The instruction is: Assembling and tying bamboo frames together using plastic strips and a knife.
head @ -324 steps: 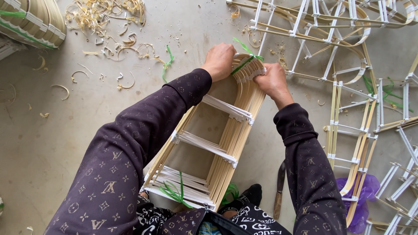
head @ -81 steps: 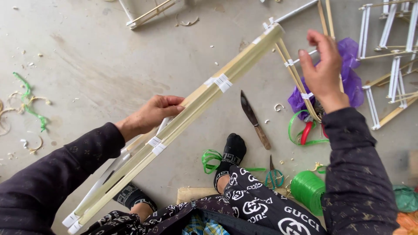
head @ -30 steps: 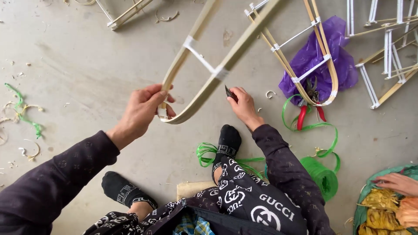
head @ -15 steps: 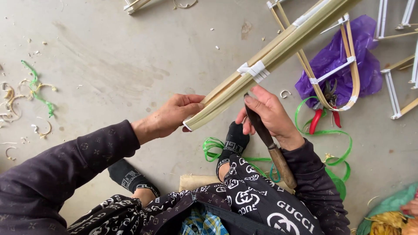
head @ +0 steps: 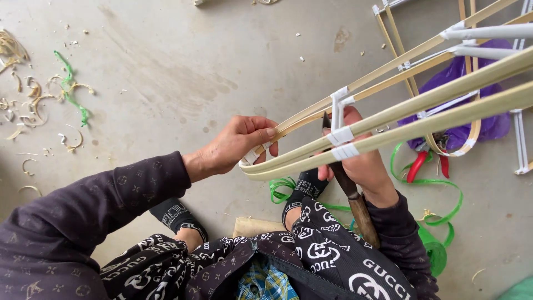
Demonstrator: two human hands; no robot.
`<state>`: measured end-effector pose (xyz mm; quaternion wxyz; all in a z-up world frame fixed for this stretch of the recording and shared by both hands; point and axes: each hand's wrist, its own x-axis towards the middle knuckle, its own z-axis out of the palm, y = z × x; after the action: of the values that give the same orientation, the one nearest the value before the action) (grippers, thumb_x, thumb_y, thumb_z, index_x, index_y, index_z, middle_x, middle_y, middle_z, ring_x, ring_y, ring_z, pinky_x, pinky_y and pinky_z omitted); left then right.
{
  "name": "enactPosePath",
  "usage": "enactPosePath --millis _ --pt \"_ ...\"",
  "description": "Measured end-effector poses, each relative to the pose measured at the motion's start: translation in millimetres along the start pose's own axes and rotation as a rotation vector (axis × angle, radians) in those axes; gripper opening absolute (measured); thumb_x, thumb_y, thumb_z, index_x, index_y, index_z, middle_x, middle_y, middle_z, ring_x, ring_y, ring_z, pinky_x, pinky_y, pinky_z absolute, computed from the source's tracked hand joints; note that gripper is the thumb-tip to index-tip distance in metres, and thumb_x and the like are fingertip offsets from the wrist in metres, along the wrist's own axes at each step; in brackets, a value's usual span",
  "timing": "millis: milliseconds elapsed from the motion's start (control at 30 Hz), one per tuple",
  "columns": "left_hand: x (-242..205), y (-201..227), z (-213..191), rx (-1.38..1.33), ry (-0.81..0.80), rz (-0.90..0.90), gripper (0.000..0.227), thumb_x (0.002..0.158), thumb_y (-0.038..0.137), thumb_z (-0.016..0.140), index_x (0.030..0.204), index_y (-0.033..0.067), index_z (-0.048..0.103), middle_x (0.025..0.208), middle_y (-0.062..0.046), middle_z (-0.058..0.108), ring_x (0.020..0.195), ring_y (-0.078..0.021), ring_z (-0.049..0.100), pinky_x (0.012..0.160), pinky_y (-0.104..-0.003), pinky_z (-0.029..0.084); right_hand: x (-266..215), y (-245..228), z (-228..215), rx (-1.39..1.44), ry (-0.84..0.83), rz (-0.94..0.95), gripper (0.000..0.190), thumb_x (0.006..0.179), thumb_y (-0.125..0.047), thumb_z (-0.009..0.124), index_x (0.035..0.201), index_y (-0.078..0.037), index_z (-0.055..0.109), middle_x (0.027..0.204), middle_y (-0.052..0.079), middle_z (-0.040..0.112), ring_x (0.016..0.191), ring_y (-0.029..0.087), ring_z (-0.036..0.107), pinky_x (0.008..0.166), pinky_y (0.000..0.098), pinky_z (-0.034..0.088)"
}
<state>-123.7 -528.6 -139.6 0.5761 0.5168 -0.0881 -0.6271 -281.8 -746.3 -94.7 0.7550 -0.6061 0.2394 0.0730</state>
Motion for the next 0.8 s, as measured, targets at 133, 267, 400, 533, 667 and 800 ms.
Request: enactPosePath --millis 133,267,400,533,667,800 --pt "-5.8 10.5 7.5 0.015 -0.001 0.036 0.032 0.105 0.018 0.052 0.120 -0.0068 0.065 0.082 -0.009 0.068 0.056 -0.0134 0.060 0.050 -0.028 0.050 0.4 -11.0 10.8 -0.017 0.002 -0.019 0.042 0.107 -0.017 0.050 0.141 0.000 0.033 0.074 0.012 0.067 0.053 0.016 0.067 0.043 0.0250 0.052" --pt "0.4 5.2 9.2 -0.010 -0.019 0.057 0.033 0.105 0.019 0.053 0.123 -0.0065 0.065 0.081 -0.008 0.066 0.057 -0.0119 0.058 0.049 -0.028 0.049 10.4 -4.1 27.4 0.012 -0.103 0.104 0.046 0.103 -0.019 0.051 0.140 -0.002 0.032 0.072 0.011 0.068 0.050 0.015 0.066 0.041 0.0245 0.051" --pt "-5.3 8.5 14.0 -0.047 -0.068 0.018 0.035 0.106 0.020 0.053 0.128 -0.0056 0.064 0.086 -0.006 0.068 0.066 -0.0099 0.060 0.056 -0.025 0.050 4.1 8.7 34.3 0.006 -0.133 0.139 0.039 0.103 -0.014 0.050 0.133 0.001 0.033 0.069 0.012 0.066 0.049 0.016 0.067 0.040 0.0253 0.052" --pt "-18.0 27.7 16.1 -0.031 -0.115 -0.036 0.037 0.103 0.021 0.054 0.130 -0.0031 0.061 0.092 -0.004 0.071 0.074 -0.0082 0.063 0.056 -0.024 0.051 -0.4 7.4 30.1 -0.035 -0.083 0.050 0.027 0.104 -0.008 0.047 0.125 0.004 0.035 0.072 0.013 0.067 0.051 0.017 0.069 0.042 0.0266 0.053" --pt "-18.8 18.8 14.1 0.030 -0.053 -0.088 0.039 0.098 0.019 0.057 0.130 -0.0037 0.061 0.088 -0.003 0.070 0.074 -0.0085 0.064 0.052 -0.027 0.049 -1.2 -0.5 38.4 -0.025 -0.070 0.068 0.032 0.101 -0.007 0.046 0.131 0.003 0.038 0.071 0.011 0.066 0.049 0.015 0.066 0.042 0.0263 0.051" --pt "-16.7 14.4 12.8 0.054 0.018 -0.047 0.039 0.099 0.017 0.058 0.131 -0.0046 0.064 0.080 -0.002 0.067 0.072 -0.0090 0.060 0.053 -0.026 0.048 1.6 -2.0 47.8 0.139 -0.148 0.182 0.043 0.099 -0.006 0.048 0.140 0.000 0.035 0.066 0.010 0.065 0.044 0.013 0.060 0.039 0.0240 0.048"
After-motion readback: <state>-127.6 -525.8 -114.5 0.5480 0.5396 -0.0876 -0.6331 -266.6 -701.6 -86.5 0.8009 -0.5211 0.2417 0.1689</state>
